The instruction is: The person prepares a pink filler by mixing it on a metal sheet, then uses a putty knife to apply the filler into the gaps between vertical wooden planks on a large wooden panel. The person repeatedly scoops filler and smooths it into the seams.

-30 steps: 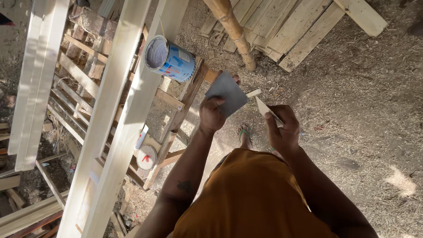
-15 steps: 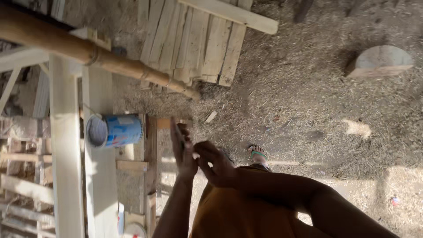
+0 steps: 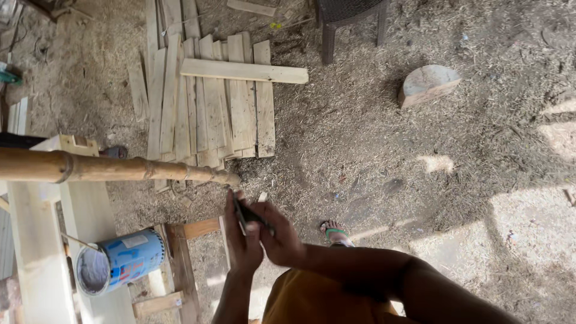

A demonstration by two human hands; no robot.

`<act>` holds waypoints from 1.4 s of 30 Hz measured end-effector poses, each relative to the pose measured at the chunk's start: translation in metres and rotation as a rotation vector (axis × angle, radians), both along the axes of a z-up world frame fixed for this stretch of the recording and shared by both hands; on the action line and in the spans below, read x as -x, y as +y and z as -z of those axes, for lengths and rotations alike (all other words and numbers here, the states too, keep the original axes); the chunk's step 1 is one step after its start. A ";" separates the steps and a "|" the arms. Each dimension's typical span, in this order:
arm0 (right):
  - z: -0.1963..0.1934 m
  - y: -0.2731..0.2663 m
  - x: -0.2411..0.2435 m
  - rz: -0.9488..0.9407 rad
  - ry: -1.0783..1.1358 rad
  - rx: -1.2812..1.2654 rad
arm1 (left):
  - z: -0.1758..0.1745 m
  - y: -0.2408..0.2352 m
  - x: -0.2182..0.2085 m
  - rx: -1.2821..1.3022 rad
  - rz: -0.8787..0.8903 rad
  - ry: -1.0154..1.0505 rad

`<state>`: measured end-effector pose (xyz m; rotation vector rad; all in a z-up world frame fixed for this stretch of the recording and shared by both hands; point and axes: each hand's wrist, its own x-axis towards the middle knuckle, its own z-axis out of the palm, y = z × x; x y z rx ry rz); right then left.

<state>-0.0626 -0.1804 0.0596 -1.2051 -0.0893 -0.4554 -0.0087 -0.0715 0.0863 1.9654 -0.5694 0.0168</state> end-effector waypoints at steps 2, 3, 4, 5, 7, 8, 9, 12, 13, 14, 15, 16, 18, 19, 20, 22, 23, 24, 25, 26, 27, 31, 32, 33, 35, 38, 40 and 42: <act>-0.002 0.010 0.028 -0.093 -0.085 0.103 | -0.002 0.011 -0.021 0.099 -0.098 0.088; 0.001 0.013 0.024 -0.014 -0.110 0.107 | 0.001 0.011 -0.026 0.055 -0.008 0.085; 0.006 0.010 0.023 0.015 -0.141 0.114 | 0.006 0.010 -0.021 0.020 0.034 0.076; 0.011 0.008 0.021 0.044 -0.173 0.120 | 0.010 0.010 -0.014 -0.016 0.075 0.069; 0.018 -0.001 -0.002 -0.019 0.007 -0.329 | 0.024 -0.009 0.003 -0.094 0.086 0.021; 0.023 -0.008 -0.006 -0.013 0.136 -0.287 | 0.030 -0.012 0.019 -0.048 0.095 0.001; 0.030 -0.024 -0.020 -0.010 0.264 -0.240 | 0.036 -0.012 0.024 -0.004 0.105 -0.019; 0.040 -0.095 -0.050 -0.030 0.471 0.122 | 0.052 0.000 0.027 -0.242 -0.285 0.347; 0.038 -0.103 -0.059 -0.054 0.277 -0.192 | 0.052 0.010 0.027 -0.107 -0.371 0.329; 0.032 -0.123 -0.054 0.110 0.366 0.081 | 0.050 0.018 0.027 0.030 -0.451 0.302; 0.024 -0.132 -0.065 0.114 0.010 -0.002 | 0.045 0.026 0.025 0.231 -0.444 0.384; 0.016 -0.141 -0.077 0.036 -0.062 -0.116 | 0.040 0.031 0.017 0.444 -0.425 0.449; 0.009 -0.131 -0.098 -0.204 -0.101 -0.349 | 0.027 0.034 0.021 0.689 -0.359 0.548; 0.013 -0.117 -0.106 -0.368 -0.074 -0.465 | 0.021 0.027 0.025 0.720 -0.316 0.591; 0.021 -0.109 -0.109 -0.517 -0.042 -0.580 | 0.015 0.016 0.030 0.748 -0.260 0.644; 0.052 -0.069 -0.113 -0.348 0.149 0.063 | -0.003 -0.007 0.034 0.915 -0.329 0.719; 0.069 -0.049 -0.100 -0.192 -0.074 0.597 | -0.015 -0.010 0.034 0.999 -0.357 0.747; 0.080 -0.031 -0.092 -0.024 -0.354 1.108 | -0.029 -0.003 0.028 1.080 -0.372 0.762; 0.085 -0.033 -0.078 -0.266 -0.212 0.865 | -0.041 0.008 0.025 1.162 -0.382 0.774; 0.086 -0.036 -0.054 -0.550 -0.078 0.624 | -0.051 0.023 0.033 1.261 -0.423 0.759; 0.084 -0.032 -0.049 -0.592 0.071 0.488 | -0.056 0.039 0.032 1.158 -0.403 0.635; 0.042 -0.034 -0.115 -0.456 0.132 -0.116 | -0.037 0.067 -0.009 0.858 -0.443 0.243; 0.028 -0.045 -0.116 -0.460 0.056 -0.260 | -0.030 0.061 -0.008 0.919 -0.439 0.256; 0.019 -0.044 -0.121 -0.538 0.082 -0.302 | -0.024 0.054 -0.010 0.979 -0.434 0.267; 0.016 -0.046 -0.132 -0.627 0.125 -0.400 | -0.017 0.048 -0.011 1.096 -0.438 0.330; 0.033 -0.034 -0.140 -0.553 -0.049 0.103 | -0.020 0.068 -0.011 1.147 -0.510 0.387; 0.035 -0.035 -0.141 -0.545 0.013 0.107 | -0.019 0.103 -0.007 0.963 -0.613 0.303; 0.030 -0.034 -0.136 -0.575 0.028 0.146 | -0.014 0.127 0.005 0.886 -0.694 0.263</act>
